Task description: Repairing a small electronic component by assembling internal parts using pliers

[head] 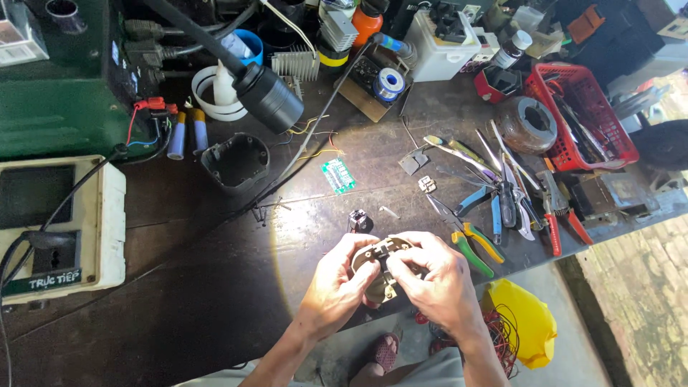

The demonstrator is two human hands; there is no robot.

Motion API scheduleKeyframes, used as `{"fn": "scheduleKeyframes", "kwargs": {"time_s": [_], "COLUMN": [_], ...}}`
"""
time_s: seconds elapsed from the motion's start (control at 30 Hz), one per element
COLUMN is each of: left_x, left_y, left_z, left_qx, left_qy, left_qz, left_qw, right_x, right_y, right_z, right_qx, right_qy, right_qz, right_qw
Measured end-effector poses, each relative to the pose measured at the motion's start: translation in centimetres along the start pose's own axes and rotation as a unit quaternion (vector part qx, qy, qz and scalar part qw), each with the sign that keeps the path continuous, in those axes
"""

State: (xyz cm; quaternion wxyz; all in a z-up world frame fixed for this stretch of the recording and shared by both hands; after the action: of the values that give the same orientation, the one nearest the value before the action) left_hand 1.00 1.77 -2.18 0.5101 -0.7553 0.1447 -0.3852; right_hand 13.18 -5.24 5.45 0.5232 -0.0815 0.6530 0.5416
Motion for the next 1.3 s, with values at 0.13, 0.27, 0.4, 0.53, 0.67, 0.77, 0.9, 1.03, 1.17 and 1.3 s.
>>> {"fn": "scheduleKeyframes", "kwargs": {"time_s": [0.13,0.27,0.4,0.53,0.67,0.77,0.9,1.03,1.17,1.3], "left_x": [0.2,0.2,-0.2,-0.2,-0.6,-0.6,-0.7,-0.6,-0.9,-1.0], "left_y": [0.7,1.4,2.2,1.1,1.4,1.0,0.0,-0.1,-0.6,-1.1], "left_z": [0.2,0.6,0.8,0.6,0.7,0.7,0.3,0.0,0.0,0.0], "left_qx": [-0.035,-0.051,-0.069,-0.045,-0.026,-0.012,0.005,-0.010,0.033,0.075], "left_qy": [0.035,0.034,0.010,0.015,-0.008,-0.019,-0.024,-0.023,-0.034,-0.046], "left_qz": [-0.068,-0.095,-0.089,-0.071,-0.037,-0.020,-0.003,-0.030,0.044,0.096], "left_qw": [0.996,0.994,0.994,0.996,0.999,1.000,1.000,0.999,0.998,0.991], "right_x": [0.1,0.2,0.4,0.4,0.5,0.3,0.6,0.4,0.5,0.4], "right_y": [1.0,3.5,4.7,4.5,2.8,2.9,2.2,3.1,3.6,3.7], "right_z": [0.1,-0.1,-0.4,-0.7,-0.7,-0.8,-0.7,-1.0,-1.3,-1.7], "right_qx": [-0.053,-0.169,-0.221,-0.236,-0.171,-0.155,-0.126,-0.155,-0.181,-0.199], "right_qy": [-0.017,-0.028,-0.044,-0.063,-0.061,-0.075,-0.057,-0.064,-0.072,-0.090], "right_qz": [-0.015,-0.063,-0.089,-0.069,-0.043,-0.045,-0.023,-0.025,-0.033,-0.023], "right_qw": [0.998,0.983,0.970,0.967,0.982,0.984,0.990,0.985,0.980,0.976]}}
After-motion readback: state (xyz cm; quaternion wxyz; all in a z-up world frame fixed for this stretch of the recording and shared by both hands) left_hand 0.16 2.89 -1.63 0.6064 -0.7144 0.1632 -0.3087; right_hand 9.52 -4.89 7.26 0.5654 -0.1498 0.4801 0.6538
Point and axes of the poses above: each hand's wrist, its own z-axis towards the middle knuckle, its own x-axis out of the palm, y = z × x, the point moved 8 cm from there along z, towards the middle knuckle, and after that the axes turned 6 degrees about -y, right-handed, at the moved point
